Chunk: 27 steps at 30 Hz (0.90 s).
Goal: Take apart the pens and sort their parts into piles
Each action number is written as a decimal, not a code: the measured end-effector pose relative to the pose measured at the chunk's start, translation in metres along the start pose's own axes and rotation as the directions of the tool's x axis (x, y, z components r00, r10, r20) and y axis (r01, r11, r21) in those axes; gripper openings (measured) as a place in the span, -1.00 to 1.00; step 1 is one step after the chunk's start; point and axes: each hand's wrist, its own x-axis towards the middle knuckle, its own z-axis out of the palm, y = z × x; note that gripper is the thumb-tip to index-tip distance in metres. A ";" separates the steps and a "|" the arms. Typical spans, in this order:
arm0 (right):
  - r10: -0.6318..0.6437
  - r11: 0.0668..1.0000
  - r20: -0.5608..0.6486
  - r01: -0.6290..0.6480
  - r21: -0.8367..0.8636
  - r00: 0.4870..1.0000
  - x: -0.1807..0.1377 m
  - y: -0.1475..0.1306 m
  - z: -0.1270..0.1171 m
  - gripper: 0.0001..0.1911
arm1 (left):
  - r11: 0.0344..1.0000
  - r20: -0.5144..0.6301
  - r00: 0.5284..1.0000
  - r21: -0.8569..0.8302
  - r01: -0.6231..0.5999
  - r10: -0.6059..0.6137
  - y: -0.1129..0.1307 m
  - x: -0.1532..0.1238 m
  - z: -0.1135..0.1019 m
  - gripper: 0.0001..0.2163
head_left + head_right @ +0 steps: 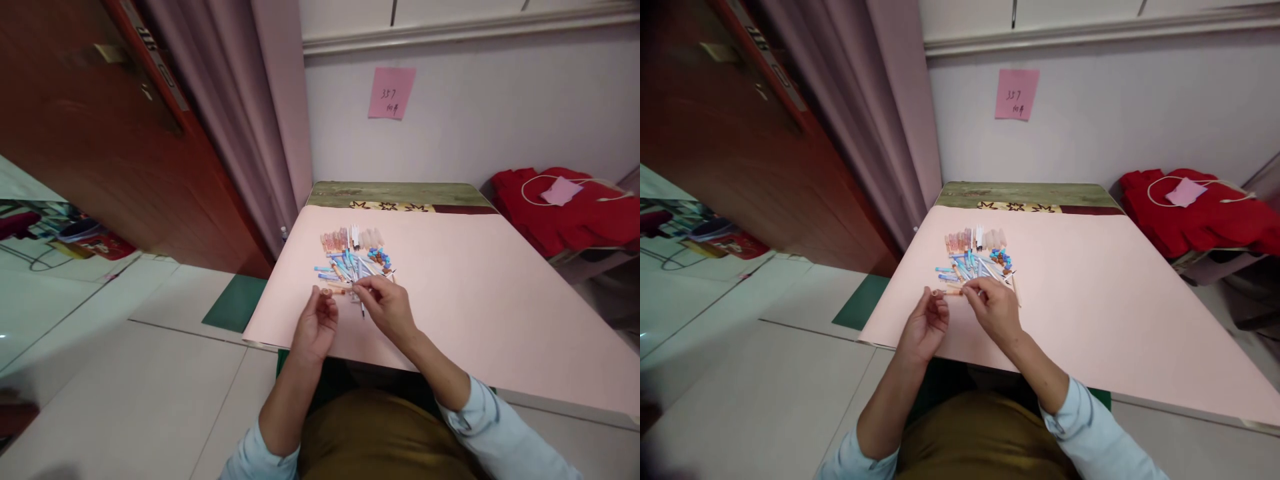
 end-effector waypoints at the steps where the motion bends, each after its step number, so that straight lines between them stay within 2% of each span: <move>1: -0.059 0.994 0.027 0.061 -0.092 0.998 0.009 0.000 0.006 -0.81 | 0.999 0.009 0.999 -0.013 -0.039 0.039 0.009 0.001 0.000 -0.82; 4: -0.122 0.934 0.189 0.177 -0.311 0.974 0.038 0.001 0.035 -0.82 | 0.990 0.007 0.991 -0.041 -0.137 0.137 0.035 0.001 -0.001 -0.81; 8: -0.066 0.788 0.414 0.302 -0.537 0.908 0.065 0.002 0.079 -0.74 | 0.971 -0.047 0.972 -0.060 -0.233 0.230 0.059 -0.004 -0.006 -0.81; 10: -0.047 0.732 0.471 0.351 -0.584 0.881 0.074 0.004 0.095 -0.72 | 0.964 -0.062 0.965 -0.066 -0.259 0.255 0.065 -0.006 -0.010 -0.81; 14: -0.049 0.706 0.521 0.398 -0.585 0.852 0.082 0.011 0.114 -0.73 | 0.964 -0.074 0.964 -0.056 -0.259 0.254 0.070 -0.004 -0.018 -0.82; 18: -0.069 0.695 0.543 0.431 -0.576 0.837 0.086 0.014 0.121 -0.72 | 0.971 -0.054 0.969 -0.017 -0.240 0.239 0.070 0.001 -0.022 -0.84; 22: -0.088 0.695 0.535 0.437 -0.571 0.840 0.085 0.003 0.118 -0.72 | 0.977 -0.060 0.975 0.014 -0.214 0.215 0.068 0.003 -0.021 -0.84; 25: -0.110 0.734 0.441 0.372 -0.568 0.891 0.072 -0.007 0.101 -0.75 | 0.978 -0.099 0.973 0.021 -0.210 0.211 0.064 0.003 -0.019 -0.85; 27: -0.124 0.850 0.258 0.237 -0.470 0.958 0.056 -0.009 0.083 -0.81 | 0.976 -0.124 0.968 0.024 -0.216 0.217 0.057 0.003 -0.017 -0.86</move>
